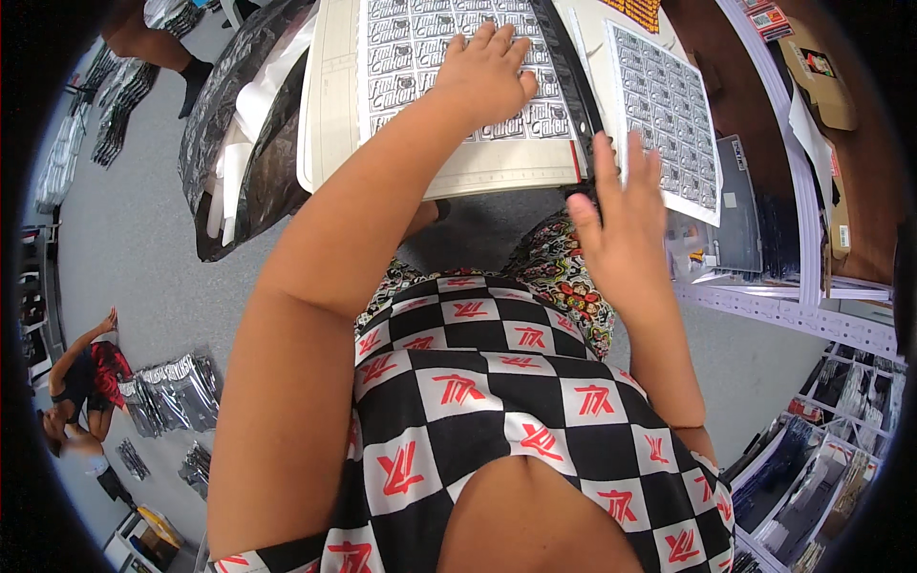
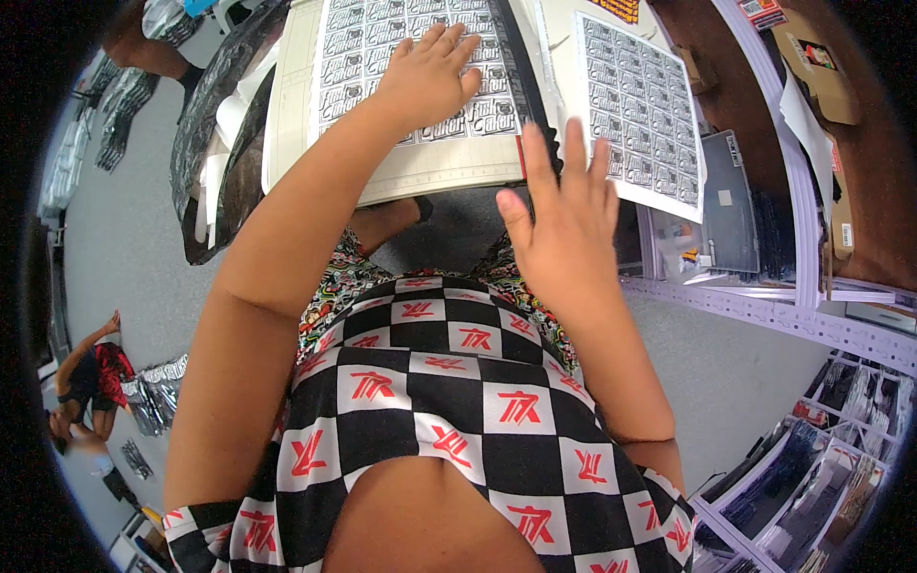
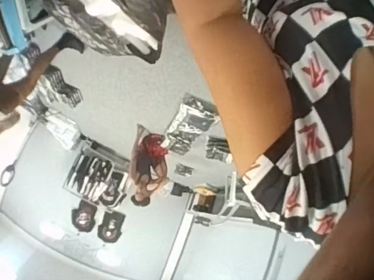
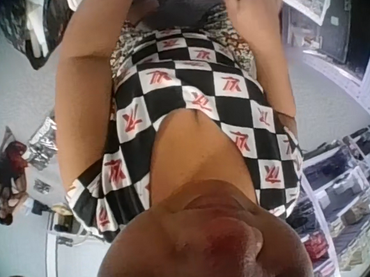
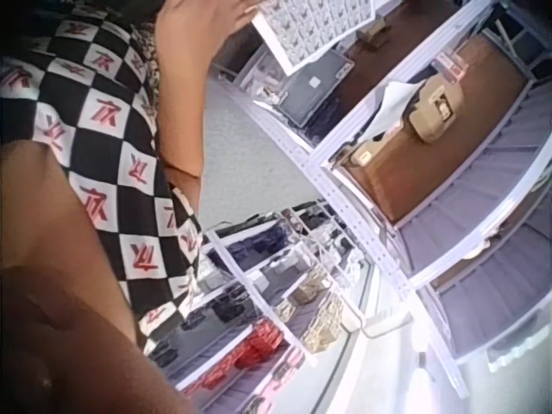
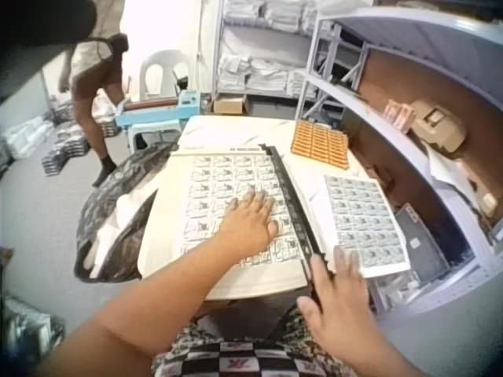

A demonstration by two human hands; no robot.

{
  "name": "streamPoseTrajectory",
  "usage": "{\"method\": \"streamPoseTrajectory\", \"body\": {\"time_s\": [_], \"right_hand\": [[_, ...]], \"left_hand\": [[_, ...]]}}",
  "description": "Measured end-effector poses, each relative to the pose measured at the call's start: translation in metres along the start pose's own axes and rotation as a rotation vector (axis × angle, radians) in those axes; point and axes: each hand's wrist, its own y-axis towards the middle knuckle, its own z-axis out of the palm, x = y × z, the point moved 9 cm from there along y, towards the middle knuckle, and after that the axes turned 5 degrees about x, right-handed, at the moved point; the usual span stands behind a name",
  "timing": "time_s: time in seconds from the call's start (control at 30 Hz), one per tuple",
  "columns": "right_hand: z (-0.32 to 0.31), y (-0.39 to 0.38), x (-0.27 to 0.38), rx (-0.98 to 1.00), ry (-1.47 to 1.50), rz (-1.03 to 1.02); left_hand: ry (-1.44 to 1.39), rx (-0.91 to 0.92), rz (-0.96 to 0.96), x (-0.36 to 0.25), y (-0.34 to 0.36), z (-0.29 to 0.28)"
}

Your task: The person uses a manual paper cutter to trim sheets of printed stickers. They align the sticker sheets on the cutting mat, pull down the cutter's arm to slice the paper, and then remove the cut sheets to place them aside. The process is repeated for multiple sheets of different sticker designs.

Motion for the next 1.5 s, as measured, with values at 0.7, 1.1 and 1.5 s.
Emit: {"method": "streamPoseTrajectory", "body": {"time_s": [0.7, 1.1, 1.5], "right_hand": [[-0.003, 0.012, 0.007, -0.028, -0.020, -0.032], [0.025, -0.021, -0.026, 0.110, 0.120, 0.156], [-0.059, -0.005, -0.021, -0.093, 1.170, 0.156]], "left_hand": [[-0.024, -0.041, -0.019, 0.005, 0.000, 0.001], [0.005, -0.042, -0.013, 0.001, -0.003, 0.001], [0.034, -0.076, -0.026, 0.005, -0.006, -0.005]]}}
